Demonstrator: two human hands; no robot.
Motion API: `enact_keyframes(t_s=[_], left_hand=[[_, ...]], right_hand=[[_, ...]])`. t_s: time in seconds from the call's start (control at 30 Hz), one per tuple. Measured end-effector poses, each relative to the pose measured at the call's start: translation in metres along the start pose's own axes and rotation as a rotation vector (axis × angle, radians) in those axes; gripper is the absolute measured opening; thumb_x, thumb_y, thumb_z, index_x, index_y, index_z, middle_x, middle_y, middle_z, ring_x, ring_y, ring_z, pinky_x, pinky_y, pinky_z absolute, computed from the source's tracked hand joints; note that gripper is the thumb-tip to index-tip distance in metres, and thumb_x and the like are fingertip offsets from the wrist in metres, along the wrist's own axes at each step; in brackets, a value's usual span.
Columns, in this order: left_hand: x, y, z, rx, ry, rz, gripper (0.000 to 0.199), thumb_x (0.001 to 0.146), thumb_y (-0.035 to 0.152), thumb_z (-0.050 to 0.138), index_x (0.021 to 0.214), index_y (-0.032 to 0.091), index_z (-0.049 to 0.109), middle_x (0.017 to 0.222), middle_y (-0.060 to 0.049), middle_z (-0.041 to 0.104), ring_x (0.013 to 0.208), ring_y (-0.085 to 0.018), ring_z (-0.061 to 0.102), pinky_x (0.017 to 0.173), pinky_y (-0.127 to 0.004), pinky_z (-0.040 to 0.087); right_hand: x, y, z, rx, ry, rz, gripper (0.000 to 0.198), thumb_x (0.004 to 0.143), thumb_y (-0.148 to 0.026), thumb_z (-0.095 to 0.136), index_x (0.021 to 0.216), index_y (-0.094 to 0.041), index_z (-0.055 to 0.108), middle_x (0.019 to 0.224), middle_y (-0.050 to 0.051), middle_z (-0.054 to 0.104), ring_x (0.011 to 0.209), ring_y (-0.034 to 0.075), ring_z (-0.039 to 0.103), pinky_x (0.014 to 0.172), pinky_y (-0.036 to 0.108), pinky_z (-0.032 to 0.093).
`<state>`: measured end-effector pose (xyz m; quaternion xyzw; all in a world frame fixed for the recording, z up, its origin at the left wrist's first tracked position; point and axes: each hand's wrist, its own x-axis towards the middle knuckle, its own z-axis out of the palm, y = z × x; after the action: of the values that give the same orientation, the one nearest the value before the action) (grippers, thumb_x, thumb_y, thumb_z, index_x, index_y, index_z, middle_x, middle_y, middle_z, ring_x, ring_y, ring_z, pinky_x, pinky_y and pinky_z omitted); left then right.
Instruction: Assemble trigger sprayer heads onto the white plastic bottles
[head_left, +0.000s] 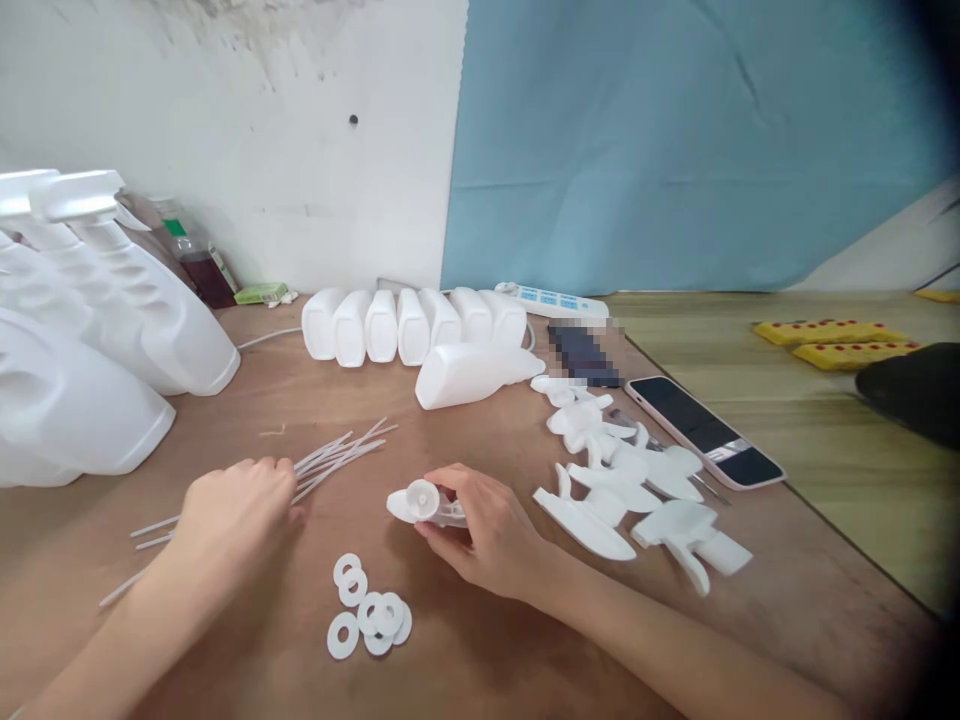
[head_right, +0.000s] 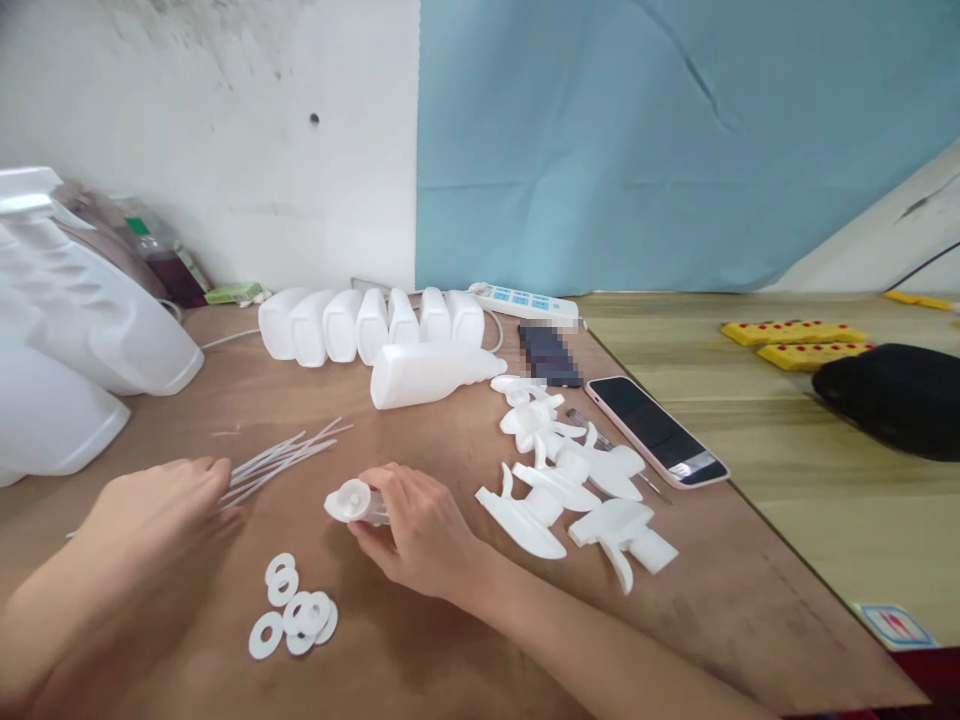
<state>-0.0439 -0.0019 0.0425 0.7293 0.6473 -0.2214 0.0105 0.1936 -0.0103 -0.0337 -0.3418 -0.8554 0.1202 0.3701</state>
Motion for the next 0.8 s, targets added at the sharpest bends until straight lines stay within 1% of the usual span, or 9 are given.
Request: enact_keyframes(t_s=[0.1, 0.23, 0.3, 0.4, 0.47, 0.57, 0.7, 0.73, 0.8], left_hand=[[-0.002, -0.01, -0.003, 0.06, -0.101, 0.003, 0.021, 0.077, 0.012, 0.037, 0.076, 0.014, 0.058, 0.081, -0.013, 0.063, 0.078, -0.032, 0.061, 0.057, -0.036, 0.04], [0.001, -0.013, 0.0, 0.086, -0.149, 0.095, 0.025, 0.072, 0.007, 0.037, 0.072, 0.015, 0.06, 0.076, -0.013, 0.064, 0.07, -0.03, 0.062, 0.055, -0.034, 0.038], [0.003, -0.015, 0.004, 0.079, -0.128, 0.133, 0.024, 0.071, 0.007, 0.037, 0.068, 0.015, 0.059, 0.071, -0.012, 0.062, 0.064, -0.026, 0.06, 0.053, -0.031, 0.035], [0.005, -0.021, 0.008, -0.023, 0.02, 0.197, 0.019, 0.07, 0.011, 0.037, 0.064, 0.017, 0.054, 0.064, -0.006, 0.058, 0.056, -0.021, 0.054, 0.051, -0.03, 0.031], [0.005, -0.023, 0.005, -0.204, 0.137, 0.241, 0.013, 0.072, 0.015, 0.04, 0.062, 0.019, 0.049, 0.059, -0.002, 0.055, 0.051, -0.017, 0.05, 0.05, -0.029, 0.032], [0.001, -0.012, -0.007, -0.666, 0.249, 0.301, 0.01, 0.075, 0.024, 0.049, 0.066, 0.02, 0.047, 0.06, 0.001, 0.057, 0.054, -0.014, 0.053, 0.051, -0.026, 0.041], [-0.005, 0.027, -0.017, -1.367, 0.455, 0.334, 0.012, 0.077, 0.029, 0.057, 0.076, 0.019, 0.053, 0.077, -0.002, 0.064, 0.073, -0.017, 0.064, 0.061, -0.027, 0.054], [-0.006, 0.037, -0.016, -1.485, 0.483, 0.341, 0.012, 0.078, 0.029, 0.057, 0.076, 0.018, 0.053, 0.077, -0.002, 0.064, 0.075, -0.017, 0.065, 0.063, -0.029, 0.056], [-0.006, 0.052, -0.01, -1.634, 0.487, 0.374, 0.009, 0.081, 0.026, 0.054, 0.077, 0.017, 0.053, 0.078, -0.002, 0.064, 0.075, -0.017, 0.066, 0.065, -0.031, 0.058]], right_hand=[[-0.001, 0.001, 0.001, -0.009, -0.007, 0.007, 0.026, 0.082, -0.023, 0.052, 0.105, -0.018, 0.04, 0.087, 0.006, 0.06, 0.074, 0.017, 0.058, 0.064, 0.03, 0.048], [-0.001, 0.001, 0.001, -0.007, -0.011, 0.008, 0.026, 0.083, -0.025, 0.052, 0.105, -0.018, 0.04, 0.088, 0.007, 0.06, 0.075, 0.018, 0.058, 0.064, 0.03, 0.048], [-0.001, 0.002, 0.001, -0.007, -0.006, 0.003, 0.026, 0.084, -0.025, 0.052, 0.105, -0.018, 0.04, 0.089, 0.007, 0.06, 0.075, 0.018, 0.058, 0.064, 0.03, 0.048], [-0.001, 0.001, 0.0, -0.009, 0.003, -0.007, 0.025, 0.084, -0.025, 0.051, 0.105, -0.018, 0.04, 0.089, 0.007, 0.06, 0.075, 0.017, 0.059, 0.064, 0.029, 0.048], [-0.001, 0.001, 0.0, -0.01, 0.007, -0.011, 0.024, 0.084, -0.025, 0.051, 0.105, -0.018, 0.04, 0.088, 0.006, 0.06, 0.075, 0.017, 0.059, 0.064, 0.029, 0.048], [0.0, 0.0, -0.001, -0.004, 0.011, -0.013, 0.024, 0.084, -0.025, 0.051, 0.105, -0.018, 0.04, 0.088, 0.007, 0.061, 0.076, 0.018, 0.059, 0.065, 0.029, 0.049], [0.0, 0.0, -0.001, 0.018, 0.017, -0.007, 0.022, 0.085, -0.027, 0.05, 0.104, -0.019, 0.041, 0.088, 0.006, 0.061, 0.075, 0.017, 0.06, 0.066, 0.029, 0.049], [0.0, 0.0, -0.001, 0.02, 0.014, -0.007, 0.023, 0.085, -0.028, 0.05, 0.104, -0.019, 0.041, 0.088, 0.007, 0.061, 0.075, 0.017, 0.06, 0.066, 0.029, 0.049], [0.0, 0.0, -0.002, 0.023, 0.002, -0.012, 0.024, 0.086, -0.028, 0.05, 0.105, -0.018, 0.04, 0.089, 0.007, 0.061, 0.077, 0.018, 0.06, 0.066, 0.03, 0.049]])
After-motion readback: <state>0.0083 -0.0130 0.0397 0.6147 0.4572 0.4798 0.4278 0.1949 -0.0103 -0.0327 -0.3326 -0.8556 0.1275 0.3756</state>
